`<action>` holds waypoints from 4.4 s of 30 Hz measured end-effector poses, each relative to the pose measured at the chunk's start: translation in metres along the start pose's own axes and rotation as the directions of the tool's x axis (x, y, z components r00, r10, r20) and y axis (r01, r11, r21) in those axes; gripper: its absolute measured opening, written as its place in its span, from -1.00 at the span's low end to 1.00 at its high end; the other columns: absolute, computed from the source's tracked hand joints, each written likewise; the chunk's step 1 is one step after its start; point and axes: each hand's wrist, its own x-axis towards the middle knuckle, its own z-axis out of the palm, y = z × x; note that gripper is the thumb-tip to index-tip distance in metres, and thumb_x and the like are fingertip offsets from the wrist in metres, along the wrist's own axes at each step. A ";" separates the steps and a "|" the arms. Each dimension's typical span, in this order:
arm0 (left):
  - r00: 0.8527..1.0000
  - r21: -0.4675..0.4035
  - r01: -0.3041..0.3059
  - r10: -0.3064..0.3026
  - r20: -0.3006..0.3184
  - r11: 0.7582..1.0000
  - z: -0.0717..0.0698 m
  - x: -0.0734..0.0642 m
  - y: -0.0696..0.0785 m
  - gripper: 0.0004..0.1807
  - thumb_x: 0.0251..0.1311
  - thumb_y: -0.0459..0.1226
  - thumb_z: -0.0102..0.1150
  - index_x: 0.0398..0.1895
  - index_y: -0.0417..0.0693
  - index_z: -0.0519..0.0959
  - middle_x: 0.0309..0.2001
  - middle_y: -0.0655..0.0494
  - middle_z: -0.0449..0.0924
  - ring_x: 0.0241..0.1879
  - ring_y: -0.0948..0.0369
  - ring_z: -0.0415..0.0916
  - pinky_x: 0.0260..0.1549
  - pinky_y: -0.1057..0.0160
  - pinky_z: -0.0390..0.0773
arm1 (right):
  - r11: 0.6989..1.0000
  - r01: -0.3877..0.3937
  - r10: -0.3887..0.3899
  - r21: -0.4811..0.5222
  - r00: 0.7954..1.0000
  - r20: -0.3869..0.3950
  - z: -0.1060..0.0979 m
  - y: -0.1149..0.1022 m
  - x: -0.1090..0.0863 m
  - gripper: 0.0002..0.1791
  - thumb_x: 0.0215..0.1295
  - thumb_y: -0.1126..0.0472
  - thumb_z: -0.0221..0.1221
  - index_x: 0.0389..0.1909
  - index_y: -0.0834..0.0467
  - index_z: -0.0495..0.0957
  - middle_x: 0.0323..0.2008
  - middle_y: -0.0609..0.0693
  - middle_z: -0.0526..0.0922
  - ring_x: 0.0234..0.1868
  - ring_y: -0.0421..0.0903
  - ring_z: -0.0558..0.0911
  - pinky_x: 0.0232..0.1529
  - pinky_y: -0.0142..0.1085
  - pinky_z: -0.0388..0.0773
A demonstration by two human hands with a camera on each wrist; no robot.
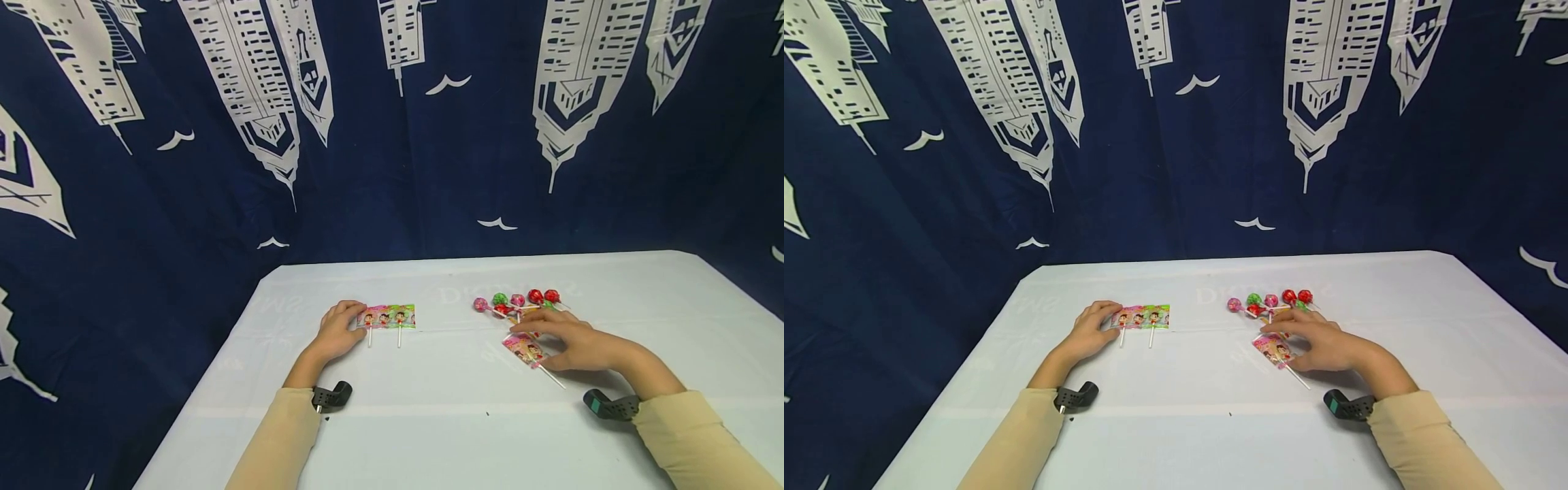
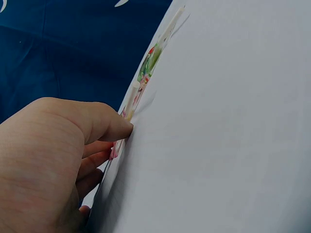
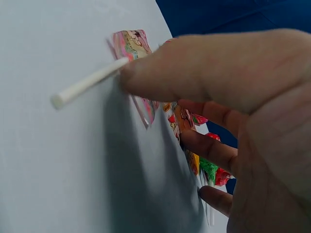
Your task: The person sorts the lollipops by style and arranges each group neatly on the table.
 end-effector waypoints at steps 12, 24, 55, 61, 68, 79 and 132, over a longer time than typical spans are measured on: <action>1.000 0.001 -0.006 0.006 -0.003 1.000 0.000 0.000 -0.001 -0.36 0.14 -0.25 0.16 0.36 -0.12 0.44 0.35 -0.07 0.37 0.42 -0.09 0.20 0.47 -0.18 -0.01 | 0.998 -0.048 0.048 -0.036 0.999 0.009 0.007 -0.007 0.004 -0.27 -0.03 0.08 0.42 0.28 -0.16 0.51 0.38 0.04 0.31 0.29 0.27 0.22 0.10 0.39 0.22; 1.000 0.004 -0.006 0.006 -0.008 1.000 0.001 0.001 -0.002 -0.37 0.16 -0.25 0.17 0.36 -0.12 0.44 0.36 -0.06 0.37 0.42 -0.09 0.19 0.48 -0.18 -0.01 | 0.999 -0.037 0.036 -0.024 0.999 -0.041 0.010 -0.008 0.006 -0.35 -0.11 0.06 0.47 0.13 -0.16 0.58 0.34 0.06 0.36 0.22 0.20 0.28 0.02 0.34 0.29; 1.000 0.008 -0.008 0.008 -0.008 1.000 0.001 0.000 0.000 -0.37 0.16 -0.24 0.16 0.36 -0.12 0.44 0.34 -0.07 0.38 0.41 -0.11 0.20 0.47 -0.19 0.01 | 1.000 0.027 -0.025 0.010 0.985 -0.171 0.012 -0.013 0.011 -0.49 -0.06 0.12 0.47 0.01 -0.15 0.65 0.13 -0.03 0.59 0.20 0.14 0.39 0.08 0.27 0.28; 1.000 0.014 -0.006 0.006 -0.007 1.000 0.001 0.000 0.000 -0.37 0.15 -0.25 0.15 0.36 -0.13 0.44 0.35 -0.07 0.37 0.41 -0.10 0.21 0.47 -0.18 0.01 | 0.999 0.027 -0.024 0.020 0.985 -0.168 0.010 -0.018 0.013 -0.49 0.02 0.12 0.46 0.06 -0.14 0.63 0.13 -0.05 0.61 0.15 0.03 0.46 0.09 0.14 0.40; 1.000 0.015 0.005 -0.005 -0.003 1.000 0.002 0.000 0.000 -0.37 0.16 -0.25 0.16 0.37 -0.13 0.43 0.36 -0.06 0.36 0.41 -0.09 0.20 0.47 -0.17 0.00 | 0.994 0.006 0.007 0.105 0.993 -0.120 0.006 -0.028 0.019 -0.49 0.13 0.12 0.42 0.14 -0.07 0.59 0.10 -0.07 0.60 -0.03 -0.16 0.51 0.00 -0.07 0.56; 1.000 0.006 0.001 -0.001 -0.003 1.000 0.003 0.002 0.001 -0.38 0.18 -0.25 0.16 0.37 -0.13 0.43 0.37 -0.06 0.36 0.43 -0.09 0.18 0.48 -0.18 -0.01 | 0.989 0.025 -0.004 0.143 0.989 -0.146 0.007 -0.044 0.036 -0.49 0.14 0.12 0.42 0.15 -0.03 0.59 0.03 -0.11 0.63 -0.02 -0.06 0.52 -0.07 -0.15 0.57; 1.000 0.013 -0.007 0.007 0.000 1.000 0.003 0.001 0.001 -0.38 0.17 -0.24 0.16 0.36 -0.12 0.44 0.37 -0.05 0.36 0.43 -0.09 0.18 0.48 -0.18 -0.02 | 0.992 -0.091 0.104 0.086 0.981 -0.166 0.070 -0.075 0.147 -0.39 0.09 0.08 0.34 0.20 0.18 0.56 -0.01 0.10 0.61 -0.13 -0.06 0.56 -0.08 -0.14 0.53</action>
